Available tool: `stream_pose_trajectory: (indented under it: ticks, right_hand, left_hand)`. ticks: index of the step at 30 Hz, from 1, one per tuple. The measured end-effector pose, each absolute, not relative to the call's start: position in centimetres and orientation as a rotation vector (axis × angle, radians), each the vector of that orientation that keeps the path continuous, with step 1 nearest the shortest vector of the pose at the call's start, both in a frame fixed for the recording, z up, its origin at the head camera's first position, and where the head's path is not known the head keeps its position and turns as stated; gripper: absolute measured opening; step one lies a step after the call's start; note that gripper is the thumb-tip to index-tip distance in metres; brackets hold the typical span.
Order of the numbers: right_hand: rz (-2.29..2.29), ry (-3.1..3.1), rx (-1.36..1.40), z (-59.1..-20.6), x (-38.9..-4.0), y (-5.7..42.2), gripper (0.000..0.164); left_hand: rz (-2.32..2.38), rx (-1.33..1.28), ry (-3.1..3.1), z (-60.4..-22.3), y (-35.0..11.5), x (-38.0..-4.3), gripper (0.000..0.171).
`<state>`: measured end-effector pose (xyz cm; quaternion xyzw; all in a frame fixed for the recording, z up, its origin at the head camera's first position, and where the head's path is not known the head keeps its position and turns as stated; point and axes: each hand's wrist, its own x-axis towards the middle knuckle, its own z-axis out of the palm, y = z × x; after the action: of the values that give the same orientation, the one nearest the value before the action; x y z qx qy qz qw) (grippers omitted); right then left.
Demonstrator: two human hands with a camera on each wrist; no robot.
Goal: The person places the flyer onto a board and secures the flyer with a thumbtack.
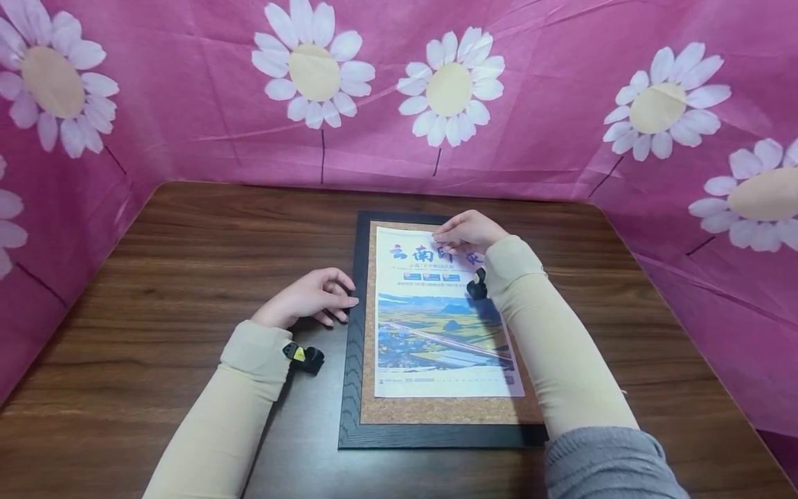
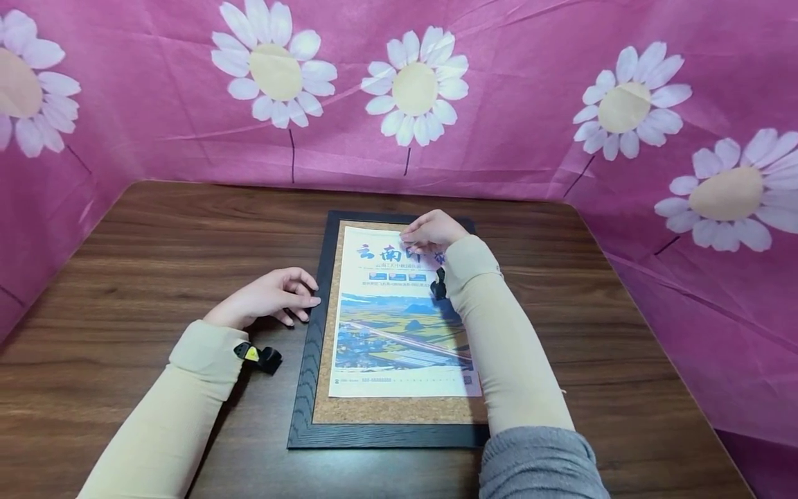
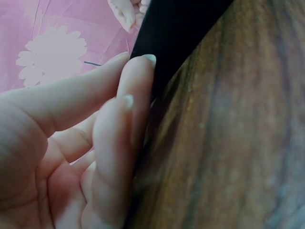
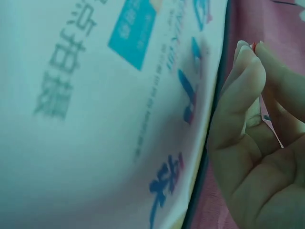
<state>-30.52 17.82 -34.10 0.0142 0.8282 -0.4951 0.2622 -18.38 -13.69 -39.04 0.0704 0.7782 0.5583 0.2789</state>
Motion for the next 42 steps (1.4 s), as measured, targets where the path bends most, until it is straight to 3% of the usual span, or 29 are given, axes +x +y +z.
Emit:
stream_pose_trajectory:
  ticks: [21, 42]
  right_hand:
    - [-1.274, 2.248, 0.232, -35.5, -31.9, 16.2, 0.011]
    - [-1.096, 2.317, 0.332, -34.6, -31.4, 15.5, 0.015]
  left_hand:
    - [1.486, 0.171, 2.106, -38.5, -13.6, -18.4, 0.034]
    - [1.497, 0.164, 2.089, -38.9, -13.5, -18.5, 0.033]
